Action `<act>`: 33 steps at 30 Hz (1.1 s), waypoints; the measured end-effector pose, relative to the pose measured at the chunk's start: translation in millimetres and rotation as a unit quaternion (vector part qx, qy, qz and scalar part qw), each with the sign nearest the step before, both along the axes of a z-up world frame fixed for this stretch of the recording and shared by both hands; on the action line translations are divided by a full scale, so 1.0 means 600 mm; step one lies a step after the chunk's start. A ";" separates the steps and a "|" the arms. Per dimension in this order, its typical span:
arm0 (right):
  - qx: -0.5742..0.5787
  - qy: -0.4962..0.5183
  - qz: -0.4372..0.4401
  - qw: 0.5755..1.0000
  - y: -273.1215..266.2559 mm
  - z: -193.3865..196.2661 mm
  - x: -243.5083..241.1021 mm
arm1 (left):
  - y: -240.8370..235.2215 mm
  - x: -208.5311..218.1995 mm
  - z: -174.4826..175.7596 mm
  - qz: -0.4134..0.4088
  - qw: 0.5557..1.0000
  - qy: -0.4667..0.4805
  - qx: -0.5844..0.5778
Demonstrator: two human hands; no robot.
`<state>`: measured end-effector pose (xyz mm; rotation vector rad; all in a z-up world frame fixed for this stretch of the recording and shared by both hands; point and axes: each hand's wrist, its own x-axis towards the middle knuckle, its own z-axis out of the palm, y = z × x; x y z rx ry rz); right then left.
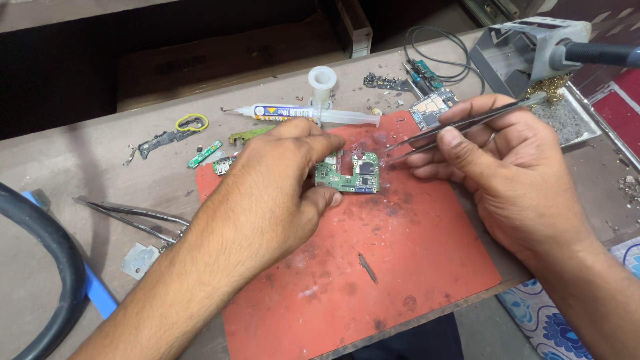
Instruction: The person uses a hot air gun and tweezers to remove a small component from a circuit board. They then use tweezers to place a new component onto the board and reheat it to secure it in place.
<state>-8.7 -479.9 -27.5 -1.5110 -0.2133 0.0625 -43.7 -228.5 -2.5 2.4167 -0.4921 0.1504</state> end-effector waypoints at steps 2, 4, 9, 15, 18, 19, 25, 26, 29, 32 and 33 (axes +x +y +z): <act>-0.004 -0.006 0.000 1.000 -0.001 -0.002 -0.001 | 0.000 0.005 0.000 0.024 0.999 0.042 0.016; -0.020 -0.017 -0.006 1.000 -0.003 -0.002 -0.003 | -0.002 0.005 -0.001 0.023 1.000 0.016 0.005; -0.021 -0.010 -0.010 1.000 -0.007 0.000 -0.008 | -0.006 0.003 -0.007 0.023 0.999 -0.015 -0.029; 0.048 0.010 0.014 0.999 -0.005 0.008 -0.018 | -0.027 -0.014 -0.002 -0.010 0.989 -0.130 -0.072; 0.098 0.007 0.044 0.994 -0.003 0.008 -0.027 | -0.045 -0.016 0.004 0.019 0.989 -0.006 -0.144; 0.109 0.004 0.050 0.993 -0.002 0.008 -0.029 | -0.050 -0.016 0.006 0.026 0.989 0.011 -0.142; 0.173 0.015 0.049 0.984 -0.007 0.004 -0.033 | -0.054 -0.020 0.009 0.008 0.989 -0.108 -0.097; 0.166 0.008 0.036 0.986 -0.010 0.005 -0.032 | -0.052 -0.020 0.009 -0.001 0.986 -0.148 -0.073; 0.144 -0.012 0.006 0.989 -0.021 0.013 -0.029 | -0.038 -0.014 0.016 0.041 0.988 -0.125 -0.084; 0.126 -0.017 0.002 0.992 -0.029 0.019 -0.034 | -0.034 -0.015 0.019 0.060 0.988 -0.049 -0.135; 0.125 -0.011 0.008 0.992 -0.024 0.015 -0.038 | -0.037 -0.016 0.017 0.033 0.987 -0.106 -0.120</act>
